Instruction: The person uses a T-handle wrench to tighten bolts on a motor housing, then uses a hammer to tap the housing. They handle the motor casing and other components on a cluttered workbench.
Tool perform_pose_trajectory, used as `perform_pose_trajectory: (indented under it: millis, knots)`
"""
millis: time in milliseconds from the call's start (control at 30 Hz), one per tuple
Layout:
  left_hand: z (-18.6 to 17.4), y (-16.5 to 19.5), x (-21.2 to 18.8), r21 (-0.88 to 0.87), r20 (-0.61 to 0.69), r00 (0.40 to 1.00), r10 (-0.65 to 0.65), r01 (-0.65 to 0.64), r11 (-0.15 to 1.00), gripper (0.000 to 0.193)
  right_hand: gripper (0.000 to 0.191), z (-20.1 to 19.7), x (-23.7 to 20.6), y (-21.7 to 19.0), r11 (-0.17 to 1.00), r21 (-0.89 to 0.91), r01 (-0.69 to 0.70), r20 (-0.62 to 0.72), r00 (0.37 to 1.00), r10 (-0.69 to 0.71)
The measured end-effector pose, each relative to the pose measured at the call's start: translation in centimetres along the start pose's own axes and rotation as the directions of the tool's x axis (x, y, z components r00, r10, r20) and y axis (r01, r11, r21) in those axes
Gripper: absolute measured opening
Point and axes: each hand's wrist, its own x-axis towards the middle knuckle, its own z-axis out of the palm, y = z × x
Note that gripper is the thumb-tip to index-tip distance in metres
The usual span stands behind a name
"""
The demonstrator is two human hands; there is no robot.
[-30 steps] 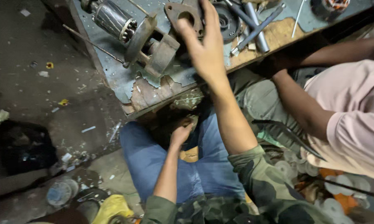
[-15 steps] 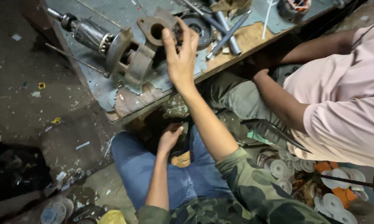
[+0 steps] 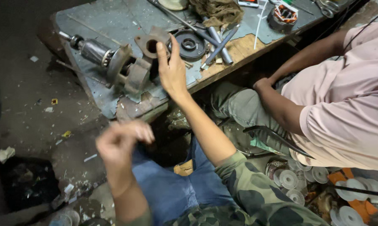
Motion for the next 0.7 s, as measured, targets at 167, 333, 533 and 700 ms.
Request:
perform_pose_trajectory:
  millis: [167,333,533,700]
  knots:
    - [-1.4,-2.5,9.1,0.717,-0.333,0.764,0.552,-0.174,0.675,0.015,0.079,0.7,0.2,0.9,0.998,-0.01,0.065,0.023,0.998,-0.065]
    - [-4.2,-5.5,16.2,0.929,-0.286,0.78,0.557,0.084,0.359,0.039,0.08,1.3,0.4,1.8,0.99,-0.072,0.118,-0.003,0.993,-0.119]
    - [-6.4,-8.8,15.5,0.939,-0.244,0.768,0.593,0.033,0.343,0.042,0.081,1.5,0.9,2.0,0.986,-0.084,0.143,-0.011,0.989,-0.145]
    - [-8.8,-10.2,14.5,0.866,-0.338,0.686,0.644,-0.042,0.499,0.051,0.084,1.6,0.0,1.3,0.991,-0.123,-0.055,0.023,0.998,0.058]
